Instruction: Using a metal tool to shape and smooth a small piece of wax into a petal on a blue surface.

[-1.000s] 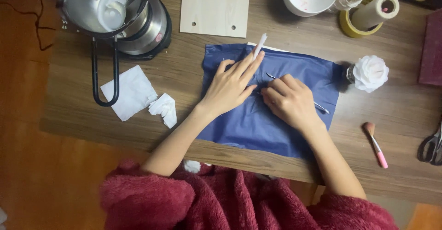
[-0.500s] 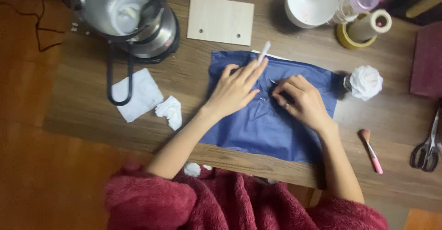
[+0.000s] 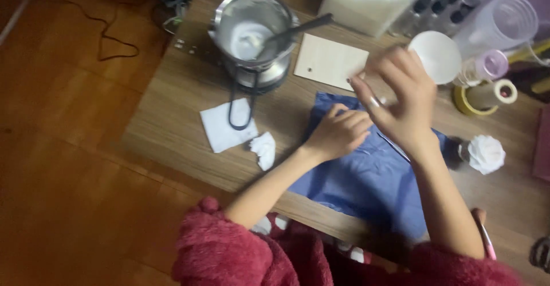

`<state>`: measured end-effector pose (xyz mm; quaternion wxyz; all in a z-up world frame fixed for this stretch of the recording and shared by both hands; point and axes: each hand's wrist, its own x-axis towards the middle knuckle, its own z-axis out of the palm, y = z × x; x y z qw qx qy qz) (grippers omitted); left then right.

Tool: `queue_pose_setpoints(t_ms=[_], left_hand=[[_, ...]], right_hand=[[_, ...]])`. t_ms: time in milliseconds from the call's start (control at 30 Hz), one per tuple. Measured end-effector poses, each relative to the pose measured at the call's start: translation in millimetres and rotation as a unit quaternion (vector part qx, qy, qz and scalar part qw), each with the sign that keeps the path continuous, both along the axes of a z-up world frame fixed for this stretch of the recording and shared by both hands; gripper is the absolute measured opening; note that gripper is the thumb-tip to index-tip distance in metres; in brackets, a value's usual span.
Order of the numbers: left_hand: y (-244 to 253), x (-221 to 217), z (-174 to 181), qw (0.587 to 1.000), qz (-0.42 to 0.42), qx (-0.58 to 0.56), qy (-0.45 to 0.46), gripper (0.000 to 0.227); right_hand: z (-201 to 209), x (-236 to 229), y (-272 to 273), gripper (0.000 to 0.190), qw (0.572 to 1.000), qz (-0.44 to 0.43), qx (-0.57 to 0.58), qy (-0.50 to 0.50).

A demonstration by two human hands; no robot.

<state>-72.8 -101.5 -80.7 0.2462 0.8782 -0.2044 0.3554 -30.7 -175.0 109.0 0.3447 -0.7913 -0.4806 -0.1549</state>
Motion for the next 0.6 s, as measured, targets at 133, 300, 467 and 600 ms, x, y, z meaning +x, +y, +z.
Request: queue_pose_setpoints(t_ms=[133,300,467,600], left_hand=[[11.6,-10.3,24.7,0.999,-0.033,-0.029,0.027,0.017],[10.2,-5.4,16.4,0.996,-0.066,-0.049,-0.029,0.015],[5.5,-3.9,5.8,0.996,-0.068,-0.053,-0.014,0.008],[2.7,-6.5,9.7,0.993,-0.086,-0.075,-0.017,0.012]], right_hand=[[14.1,20.4,84.0,0.01,0.993,0.07,-0.019,-0.091],[-13.2,52.3,143.8,0.01,0.974,0.014,-0.123,-0.188],[-24.9,57.0,161.6,0.008,0.961,0.012,-0.164,-0.224],[-12.8,49.9,157.6,0.011,0.967,0.006,-0.155,-0.203]])
